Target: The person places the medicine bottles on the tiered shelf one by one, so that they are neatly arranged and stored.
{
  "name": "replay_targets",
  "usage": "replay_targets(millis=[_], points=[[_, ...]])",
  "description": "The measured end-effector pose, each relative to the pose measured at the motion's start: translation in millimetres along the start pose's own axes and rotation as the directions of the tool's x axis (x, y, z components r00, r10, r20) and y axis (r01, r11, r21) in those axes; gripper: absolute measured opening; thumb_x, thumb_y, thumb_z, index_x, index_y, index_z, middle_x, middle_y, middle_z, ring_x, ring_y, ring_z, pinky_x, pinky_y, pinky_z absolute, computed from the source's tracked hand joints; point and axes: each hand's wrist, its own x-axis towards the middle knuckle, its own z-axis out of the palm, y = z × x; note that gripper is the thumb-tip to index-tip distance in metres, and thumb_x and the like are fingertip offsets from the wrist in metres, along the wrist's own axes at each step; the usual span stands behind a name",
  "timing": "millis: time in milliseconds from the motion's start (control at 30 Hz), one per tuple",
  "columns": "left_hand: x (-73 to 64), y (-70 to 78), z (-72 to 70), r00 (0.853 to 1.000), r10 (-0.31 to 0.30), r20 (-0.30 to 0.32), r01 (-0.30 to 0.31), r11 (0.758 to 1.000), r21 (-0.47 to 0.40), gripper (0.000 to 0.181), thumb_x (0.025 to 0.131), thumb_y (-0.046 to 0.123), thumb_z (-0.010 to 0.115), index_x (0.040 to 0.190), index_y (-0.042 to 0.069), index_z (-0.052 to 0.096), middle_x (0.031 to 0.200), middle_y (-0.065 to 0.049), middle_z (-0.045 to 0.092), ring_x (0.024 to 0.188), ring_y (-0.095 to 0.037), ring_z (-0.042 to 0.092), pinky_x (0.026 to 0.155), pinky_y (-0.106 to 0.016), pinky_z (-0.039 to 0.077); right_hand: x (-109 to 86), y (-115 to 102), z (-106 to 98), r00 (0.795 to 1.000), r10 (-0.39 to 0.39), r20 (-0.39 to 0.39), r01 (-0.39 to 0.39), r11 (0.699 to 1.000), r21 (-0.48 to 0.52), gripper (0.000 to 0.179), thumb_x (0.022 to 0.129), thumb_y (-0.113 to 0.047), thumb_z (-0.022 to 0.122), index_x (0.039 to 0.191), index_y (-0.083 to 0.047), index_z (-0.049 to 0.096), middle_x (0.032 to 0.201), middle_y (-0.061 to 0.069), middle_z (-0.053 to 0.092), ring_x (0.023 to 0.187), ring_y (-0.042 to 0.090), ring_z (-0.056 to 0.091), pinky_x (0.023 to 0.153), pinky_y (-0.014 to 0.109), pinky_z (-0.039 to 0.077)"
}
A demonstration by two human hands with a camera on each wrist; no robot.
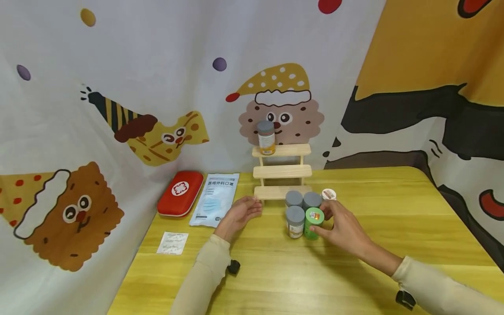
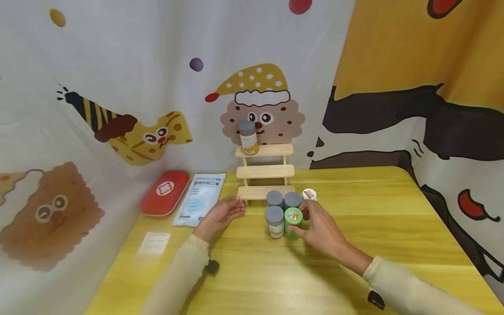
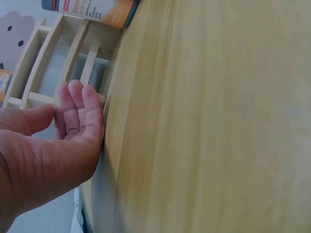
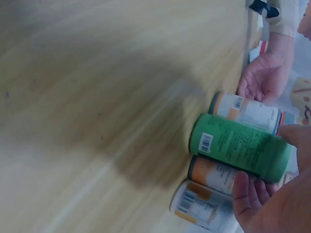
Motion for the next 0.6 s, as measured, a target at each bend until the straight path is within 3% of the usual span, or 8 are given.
replay_targets(millis=[333,600], points=[[-0.8,-1.5,-0.6,1.000,0.010,-0.004,-0.010,1.000,0.013,0.011,0.113,0.012,0.050,0.116,0.004,0.057,0.104,-0.006,0.067,0.097,-0.017,0.069,0.100,-0.035,0.064,-5.2,3,13,1.000,0.028,-0.010,-0.028,1.000,0.010,0.055,0.083,-0.027,0.092,0.122,-0.007,0.059,0.108,0.006,0.065,0.092,0.019,0.063,0.066,0.022,0.055],[0.8,-0.9,1.4,1.000,0.011,0.005,-0.011,1.000,0.024,0.016,0.113,0.014,0.050,0.121,0.001,0.056,0.106,-0.008,0.067,0.097,-0.017,0.068,0.103,-0.037,0.062,-5.9,4,12,0.998,0.021,-0.057,-0.019,0.999,0.036,0.055,0.080,-0.020,0.092,0.123,-0.006,0.059,0.108,0.006,0.065,0.090,0.017,0.063,0.064,0.020,0.058]])
